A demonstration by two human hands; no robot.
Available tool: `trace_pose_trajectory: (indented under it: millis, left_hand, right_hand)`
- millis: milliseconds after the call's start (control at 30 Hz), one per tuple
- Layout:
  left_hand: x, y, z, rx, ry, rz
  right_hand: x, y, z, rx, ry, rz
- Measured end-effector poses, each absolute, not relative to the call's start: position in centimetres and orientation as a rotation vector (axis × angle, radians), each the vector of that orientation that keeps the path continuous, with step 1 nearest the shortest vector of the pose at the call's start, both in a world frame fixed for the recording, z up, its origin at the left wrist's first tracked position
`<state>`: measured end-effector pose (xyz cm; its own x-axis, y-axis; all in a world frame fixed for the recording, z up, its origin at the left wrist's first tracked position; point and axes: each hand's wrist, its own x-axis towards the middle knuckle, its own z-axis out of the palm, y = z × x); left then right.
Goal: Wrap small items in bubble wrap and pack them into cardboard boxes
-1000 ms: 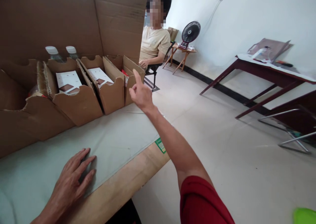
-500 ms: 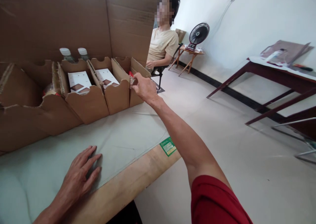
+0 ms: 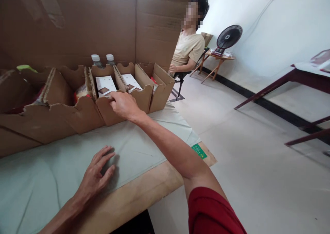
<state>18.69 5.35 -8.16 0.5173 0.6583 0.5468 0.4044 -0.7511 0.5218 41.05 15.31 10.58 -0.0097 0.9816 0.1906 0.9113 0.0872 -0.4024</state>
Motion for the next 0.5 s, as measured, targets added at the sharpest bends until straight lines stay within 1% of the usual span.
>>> trace_pose_trajectory:
  millis: [133, 267, 333, 433, 500]
  left_hand:
    - [18.2, 5.6, -7.0, 2.1, 1.098, 1.083]
    - [17.8, 6.0, -6.1, 1.834, 1.206, 1.11]
    - [17.7, 6.3, -5.8, 1.77, 1.241, 1.117]
    - [17.4, 6.3, -5.3, 1.713, 1.258, 1.104]
    - [17.4, 6.0, -4.8, 1.669, 1.223, 1.116]
  right_hand:
    - [40.4, 11.0, 10.8, -1.828, -1.863, 0.194]
    - [41.1, 2.1, 11.0, -1.714, -1.834, 0.198]
    - [42.4, -2.8, 10.9, -1.642, -1.863, 0.191]
    - [45.6, -9.2, 10.0, -1.585, -1.867, 0.062]
    - [47.6, -12.5, 8.7, -1.613, -1.728, 0.026]
